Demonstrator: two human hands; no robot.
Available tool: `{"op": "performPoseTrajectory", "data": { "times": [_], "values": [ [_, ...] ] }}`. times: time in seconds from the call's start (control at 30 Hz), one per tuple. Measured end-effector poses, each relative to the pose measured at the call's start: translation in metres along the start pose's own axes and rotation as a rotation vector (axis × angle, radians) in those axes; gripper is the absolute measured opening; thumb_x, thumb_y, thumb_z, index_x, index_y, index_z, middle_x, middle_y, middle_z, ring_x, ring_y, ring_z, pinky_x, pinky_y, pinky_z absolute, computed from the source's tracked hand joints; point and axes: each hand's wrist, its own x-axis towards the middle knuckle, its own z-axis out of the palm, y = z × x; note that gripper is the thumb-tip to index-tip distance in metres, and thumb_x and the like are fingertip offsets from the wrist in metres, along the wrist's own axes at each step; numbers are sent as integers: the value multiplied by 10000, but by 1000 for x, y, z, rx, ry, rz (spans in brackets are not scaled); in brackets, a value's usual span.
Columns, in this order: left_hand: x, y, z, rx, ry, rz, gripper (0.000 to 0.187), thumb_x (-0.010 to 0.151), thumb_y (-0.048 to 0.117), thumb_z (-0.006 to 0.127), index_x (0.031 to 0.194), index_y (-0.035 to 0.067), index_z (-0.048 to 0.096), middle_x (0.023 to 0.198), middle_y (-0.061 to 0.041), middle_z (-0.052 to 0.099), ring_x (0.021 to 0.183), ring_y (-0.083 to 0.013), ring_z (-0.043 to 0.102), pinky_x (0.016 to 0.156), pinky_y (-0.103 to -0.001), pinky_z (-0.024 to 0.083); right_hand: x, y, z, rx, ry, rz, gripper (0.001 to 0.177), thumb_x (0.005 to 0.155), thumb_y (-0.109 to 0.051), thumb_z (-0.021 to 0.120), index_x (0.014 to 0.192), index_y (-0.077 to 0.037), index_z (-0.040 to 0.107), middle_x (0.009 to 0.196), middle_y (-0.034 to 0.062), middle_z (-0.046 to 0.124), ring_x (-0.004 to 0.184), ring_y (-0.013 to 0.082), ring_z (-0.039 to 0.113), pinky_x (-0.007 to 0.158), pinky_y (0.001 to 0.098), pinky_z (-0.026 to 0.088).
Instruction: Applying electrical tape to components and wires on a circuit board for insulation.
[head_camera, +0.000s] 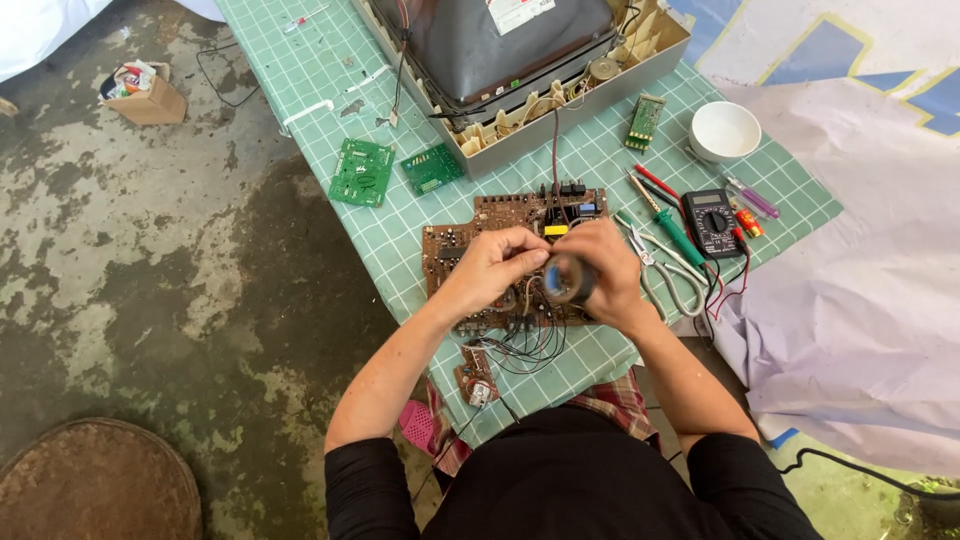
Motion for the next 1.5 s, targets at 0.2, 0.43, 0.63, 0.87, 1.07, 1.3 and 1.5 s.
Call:
{"op": "performPoseTrajectory", "data": {
  "times": [0.2, 0.43, 0.63, 0.87, 1.07, 1.3, 1.5],
  "values": [
    [-6, 9, 23, 142, 205, 247, 158, 961, 164, 715, 986, 8, 718, 853, -110, 628, 764, -149, 565, 682, -284, 475, 24, -12, -13, 448, 145, 677, 354, 935, -85, 781, 1200, -1, 561, 874, 122, 698, 744, 175, 666, 680, 287, 540],
    [3, 0, 25, 426, 360, 492, 124, 998, 129, 660, 927, 34, 693, 834, -92, 601, 787, -231, 635, 662, -322, 528, 53, -30, -20, 410, 24, 723, 282, 990, -10, 646, 1245, 21, 530, 794, 164, 679, 712, 192, 688, 667, 315, 543],
    [3, -2, 7, 0, 381, 292, 172, 1016, 157, 618, 881, 74, 684, 746, -56, 594, 676, -132, 532, 604, -246, 439, 36, -14, -20, -64, 58, 97, 260, 1012, -166, 666, 1223, -15, 639, 994, 126, 646, 857, 239, 568, 753, 314, 498],
    [4, 5, 16, 128, 399, 358, 146, 998, 131, 643, 881, 48, 670, 776, -65, 579, 656, -140, 546, 556, -254, 443, 26, -8, -10, -244, -155, 34, 192, 926, -89, 766, 1102, -28, 721, 1120, 126, 556, 960, 312, 534, 807, 395, 510],
    [9, -12, 14, 607, 451, 664, 117, 1038, 162, 601, 1109, 95, 664, 908, -41, 523, 814, -194, 613, 704, -306, 571, 29, -18, -16, -36, -257, 135, 135, 935, -62, 744, 1042, 9, 703, 1062, 164, 633, 956, 370, 618, 841, 463, 513],
    [14, -9, 10, 1070, 493, 771, 73, 1019, 186, 634, 1005, 115, 638, 876, 9, 472, 779, -160, 597, 643, -259, 554, 44, -44, -16, -104, -328, 164, 187, 1004, -17, 611, 1146, 58, 705, 1112, 227, 677, 952, 418, 681, 818, 489, 552],
    [9, -1, 0, 736, 315, 380, 169, 1068, 185, 538, 987, 85, 648, 898, -56, 543, 817, -196, 612, 727, -315, 571, 24, -25, -19, -249, -331, 116, 167, 1023, -57, 600, 1127, 7, 714, 1062, 175, 708, 901, 361, 701, 784, 454, 565]
  ]
}}
